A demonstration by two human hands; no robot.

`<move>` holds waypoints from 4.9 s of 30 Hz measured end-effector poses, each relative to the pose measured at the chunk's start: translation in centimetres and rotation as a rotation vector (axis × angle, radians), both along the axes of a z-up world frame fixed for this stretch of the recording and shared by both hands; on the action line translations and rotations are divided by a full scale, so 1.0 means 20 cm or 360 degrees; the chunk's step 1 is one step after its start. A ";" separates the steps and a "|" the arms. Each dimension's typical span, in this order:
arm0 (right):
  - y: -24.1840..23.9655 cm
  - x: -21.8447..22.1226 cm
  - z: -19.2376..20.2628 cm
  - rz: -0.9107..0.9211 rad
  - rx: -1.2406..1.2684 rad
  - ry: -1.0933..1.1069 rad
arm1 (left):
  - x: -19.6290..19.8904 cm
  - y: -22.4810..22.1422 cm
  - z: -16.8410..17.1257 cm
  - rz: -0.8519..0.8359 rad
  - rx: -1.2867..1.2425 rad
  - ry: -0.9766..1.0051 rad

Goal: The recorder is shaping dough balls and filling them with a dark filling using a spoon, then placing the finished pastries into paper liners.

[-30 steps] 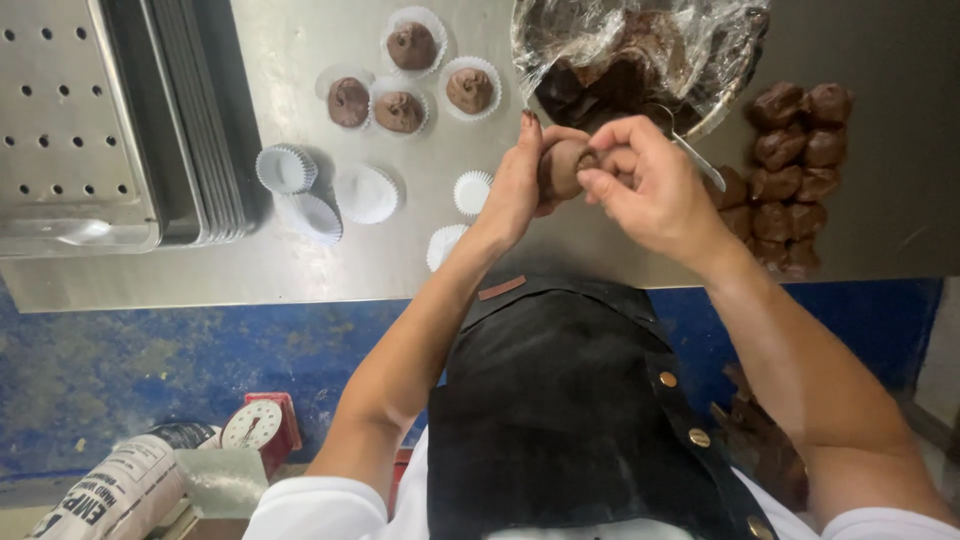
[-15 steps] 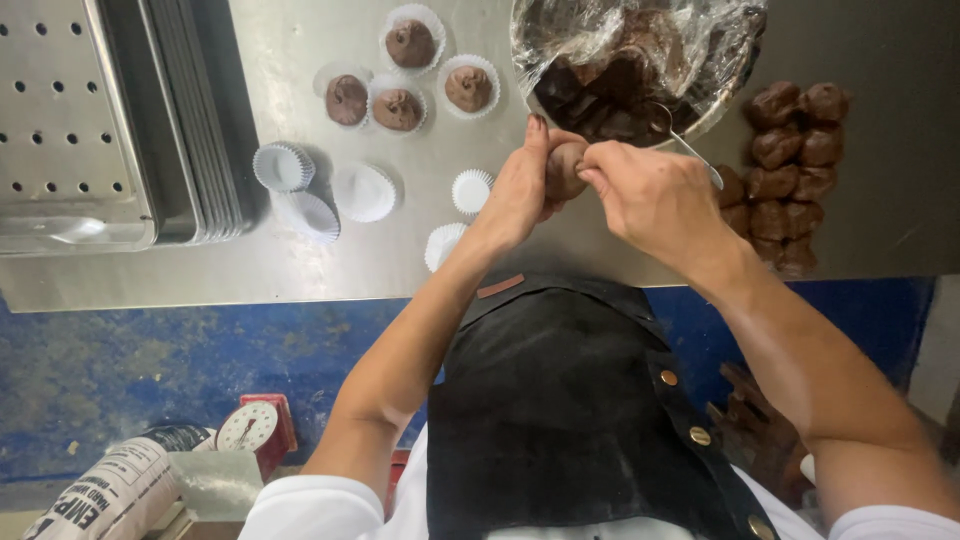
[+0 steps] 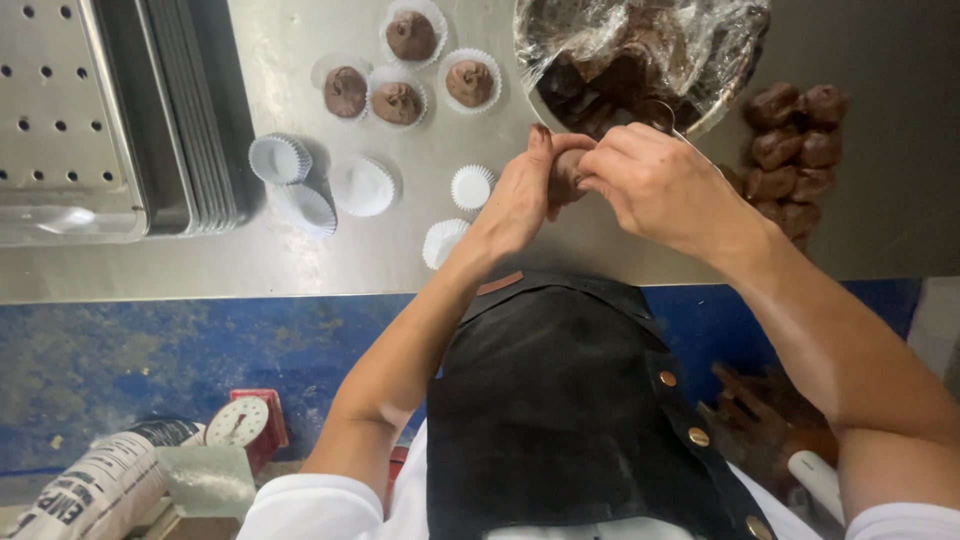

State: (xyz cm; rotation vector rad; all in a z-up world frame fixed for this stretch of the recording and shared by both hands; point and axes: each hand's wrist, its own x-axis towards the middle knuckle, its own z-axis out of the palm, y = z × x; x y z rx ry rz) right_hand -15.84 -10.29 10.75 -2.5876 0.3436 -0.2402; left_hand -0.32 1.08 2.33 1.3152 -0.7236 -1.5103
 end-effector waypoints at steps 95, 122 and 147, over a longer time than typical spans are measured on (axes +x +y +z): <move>0.20 -0.55 -0.33 -0.1533 0.1041 0.0022 | 0.13 0.32 -0.30 0.0532 -0.0095 -0.0182; 0.49 0.43 -0.01 -0.0939 -0.0119 -0.0796 | -0.05 0.00 0.27 0.0378 -0.0701 0.1839; 0.26 -0.10 -0.03 -0.0970 0.1515 -0.0568 | 0.21 0.15 0.19 -0.0068 0.0010 0.1021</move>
